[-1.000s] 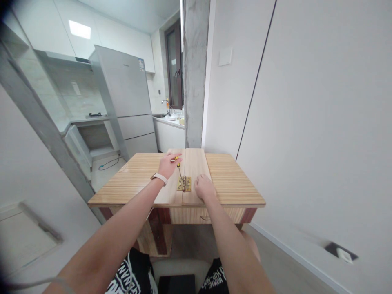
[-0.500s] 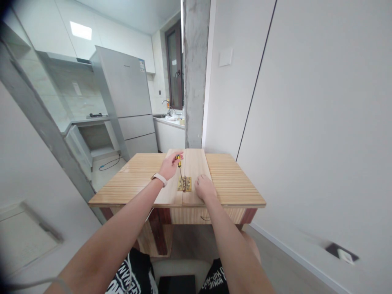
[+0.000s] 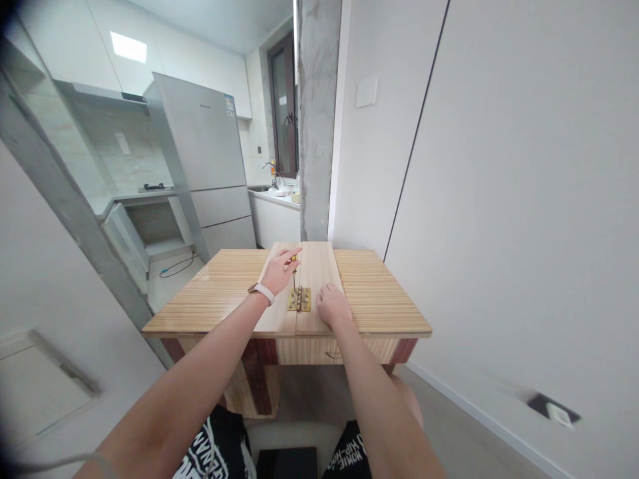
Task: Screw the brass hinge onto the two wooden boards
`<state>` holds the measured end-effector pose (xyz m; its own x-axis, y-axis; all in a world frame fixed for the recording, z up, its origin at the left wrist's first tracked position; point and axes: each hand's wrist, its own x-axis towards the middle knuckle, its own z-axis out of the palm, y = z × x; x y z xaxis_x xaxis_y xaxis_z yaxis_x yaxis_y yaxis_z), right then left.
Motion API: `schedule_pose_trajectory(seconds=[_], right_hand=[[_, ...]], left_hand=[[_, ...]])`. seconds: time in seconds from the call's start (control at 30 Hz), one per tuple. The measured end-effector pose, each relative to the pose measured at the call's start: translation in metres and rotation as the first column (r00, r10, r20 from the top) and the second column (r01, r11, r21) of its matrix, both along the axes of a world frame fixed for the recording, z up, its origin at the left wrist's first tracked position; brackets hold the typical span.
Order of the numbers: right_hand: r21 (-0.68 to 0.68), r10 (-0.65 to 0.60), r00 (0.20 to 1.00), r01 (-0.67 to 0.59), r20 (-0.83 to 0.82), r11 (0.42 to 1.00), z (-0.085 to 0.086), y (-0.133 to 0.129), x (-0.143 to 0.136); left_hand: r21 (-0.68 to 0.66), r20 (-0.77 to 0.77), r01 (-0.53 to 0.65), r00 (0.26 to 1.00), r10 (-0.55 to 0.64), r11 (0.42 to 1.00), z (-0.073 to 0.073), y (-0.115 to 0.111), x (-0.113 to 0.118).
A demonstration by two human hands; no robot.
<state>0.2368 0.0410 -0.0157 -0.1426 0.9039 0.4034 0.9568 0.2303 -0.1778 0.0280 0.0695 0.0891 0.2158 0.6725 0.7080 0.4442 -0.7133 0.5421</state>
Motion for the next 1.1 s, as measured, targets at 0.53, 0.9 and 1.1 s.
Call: schedule_pose_trajectory(seconds=[0.53, 0.9, 1.1], right_hand=[[-0.058, -0.018, 1.000, 0.018, -0.003, 0.998, 0.0066, -0.0043, -0.0024], [-0.060, -0.022, 0.999, 0.020, -0.023, 0.998, 0.0061, -0.0047, -0.0020], [-0.023, -0.022, 1.000, 0.022, -0.014, 0.999, 0.0046, -0.0051, -0.0022]], left_hand=[[-0.088, 0.084, 0.035, 0.996, -0.028, 0.995, 0.0028, -0.0025, 0.0014], [-0.003, 0.017, 0.026, 1.000, -0.026, 1.000, 0.0011, -0.0017, -0.0030], [-0.026, 0.004, 0.052, 0.999, -0.052, 0.998, 0.0053, -0.0041, 0.0010]])
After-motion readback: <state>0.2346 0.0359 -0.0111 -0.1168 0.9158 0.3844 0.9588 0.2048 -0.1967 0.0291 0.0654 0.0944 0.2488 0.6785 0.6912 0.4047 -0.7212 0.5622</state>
